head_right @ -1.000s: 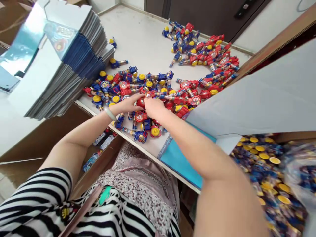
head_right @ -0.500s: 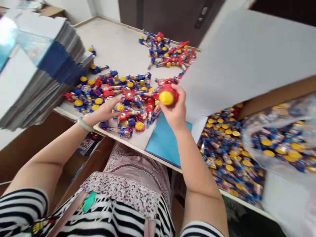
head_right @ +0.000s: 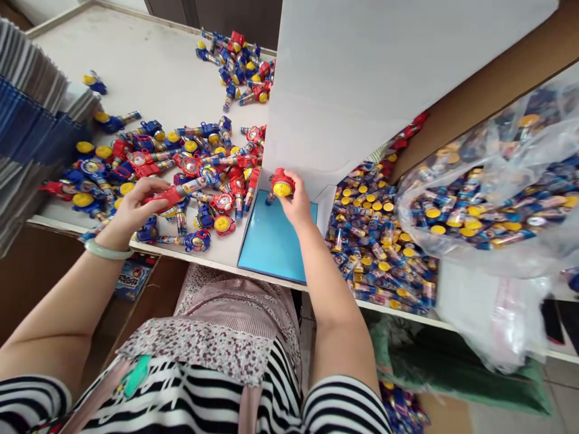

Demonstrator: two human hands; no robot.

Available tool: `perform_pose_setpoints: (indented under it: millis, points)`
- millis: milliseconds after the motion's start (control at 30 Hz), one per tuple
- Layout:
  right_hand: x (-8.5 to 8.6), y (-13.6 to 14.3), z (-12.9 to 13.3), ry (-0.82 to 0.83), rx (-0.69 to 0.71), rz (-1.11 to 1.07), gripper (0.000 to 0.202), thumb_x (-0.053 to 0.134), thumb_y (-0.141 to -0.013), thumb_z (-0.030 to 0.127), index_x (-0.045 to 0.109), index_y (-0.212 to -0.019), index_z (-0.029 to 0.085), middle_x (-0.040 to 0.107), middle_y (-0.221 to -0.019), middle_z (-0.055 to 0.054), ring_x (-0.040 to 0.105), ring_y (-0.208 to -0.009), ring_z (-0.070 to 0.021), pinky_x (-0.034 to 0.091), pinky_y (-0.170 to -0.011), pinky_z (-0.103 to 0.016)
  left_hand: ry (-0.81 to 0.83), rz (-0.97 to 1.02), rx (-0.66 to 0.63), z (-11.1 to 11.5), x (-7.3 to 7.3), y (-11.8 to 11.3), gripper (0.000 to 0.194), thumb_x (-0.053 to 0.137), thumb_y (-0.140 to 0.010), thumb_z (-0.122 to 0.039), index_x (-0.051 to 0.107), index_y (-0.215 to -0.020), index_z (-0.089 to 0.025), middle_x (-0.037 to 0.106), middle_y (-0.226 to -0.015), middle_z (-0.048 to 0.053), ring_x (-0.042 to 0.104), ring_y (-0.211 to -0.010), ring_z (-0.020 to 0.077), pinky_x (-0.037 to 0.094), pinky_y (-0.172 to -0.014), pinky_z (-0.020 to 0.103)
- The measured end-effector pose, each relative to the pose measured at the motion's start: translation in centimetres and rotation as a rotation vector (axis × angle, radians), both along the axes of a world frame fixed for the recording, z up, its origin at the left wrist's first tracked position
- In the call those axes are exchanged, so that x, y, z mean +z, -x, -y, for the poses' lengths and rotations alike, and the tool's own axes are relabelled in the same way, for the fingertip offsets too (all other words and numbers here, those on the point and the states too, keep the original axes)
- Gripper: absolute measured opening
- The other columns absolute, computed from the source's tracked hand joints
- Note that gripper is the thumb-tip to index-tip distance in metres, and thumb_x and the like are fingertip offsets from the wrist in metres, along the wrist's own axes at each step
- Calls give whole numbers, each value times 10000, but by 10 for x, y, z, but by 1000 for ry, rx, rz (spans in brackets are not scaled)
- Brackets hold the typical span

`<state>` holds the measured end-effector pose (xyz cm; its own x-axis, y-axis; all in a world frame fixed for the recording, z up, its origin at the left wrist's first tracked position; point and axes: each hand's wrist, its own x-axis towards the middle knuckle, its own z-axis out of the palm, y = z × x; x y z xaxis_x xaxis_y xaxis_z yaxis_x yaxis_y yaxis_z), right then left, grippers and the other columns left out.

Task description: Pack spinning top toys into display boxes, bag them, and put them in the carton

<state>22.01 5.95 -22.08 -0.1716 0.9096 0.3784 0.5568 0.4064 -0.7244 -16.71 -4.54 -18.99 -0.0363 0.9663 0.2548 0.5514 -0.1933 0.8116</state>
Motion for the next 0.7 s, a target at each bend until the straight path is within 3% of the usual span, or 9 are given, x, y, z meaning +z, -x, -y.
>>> perform_pose_setpoints:
  millis: [167,367,467,533,633,700]
  points:
    - [-6,-5,2,8,0,14,618,594,-861,482,412,-1390,220,526,-1471,-172,542,-1343,-264,453,-1130,-442,-78,42,-34,0,22,-32,150,614,-854,-397,662,-927,-276,680,-1000,0,621,-985,228,513,-947,425]
    - [-6,-5,-1,64,-3,66,664,570,-900,530,387,-1453,213,506,-1498,-176,533,-1357,-265,444,-1138,-448,-71,70,-56,-4,30,-53,122,630,-845,-347,678,-910,-254,687,-983,10,631,-963,219,512,-909,399]
    - [-4,-4,0,67,21,108,712,544,-912,595,383,-1482,200,493,-1506,-174,520,-1376,-267,466,-1128,-424,-38,99,-123,0,32,-56,119,618,-854,-352,678,-898,-259,688,-998,10,635,-981,226,515,-930,410]
    - [-5,1,2,42,-47,126,718,480,-943,609,347,-1522,206,453,-1538,-169,469,-1427,-265,462,-1141,-416,-11,126,-171,4,34,-60,120,614,-844,-367,672,-873,-267,693,-988,14,640,-990,239,521,-948,427]
    - [-9,8,6,44,-164,137,693,452,-971,539,285,-1564,221,407,-1577,-158,406,-1477,-266,429,-1177,-442,58,125,-266,10,37,-71,148,604,-821,-407,673,-842,-278,705,-982,30,654,-1000,266,535,-958,454]
    - [-13,9,8,83,-100,130,667,492,-960,455,301,-1553,219,428,-1572,-148,421,-1467,-266,411,-1190,-459,124,103,-382,12,38,-82,173,592,-822,-419,684,-858,-277,714,-997,43,663,-1002,272,540,-956,458]
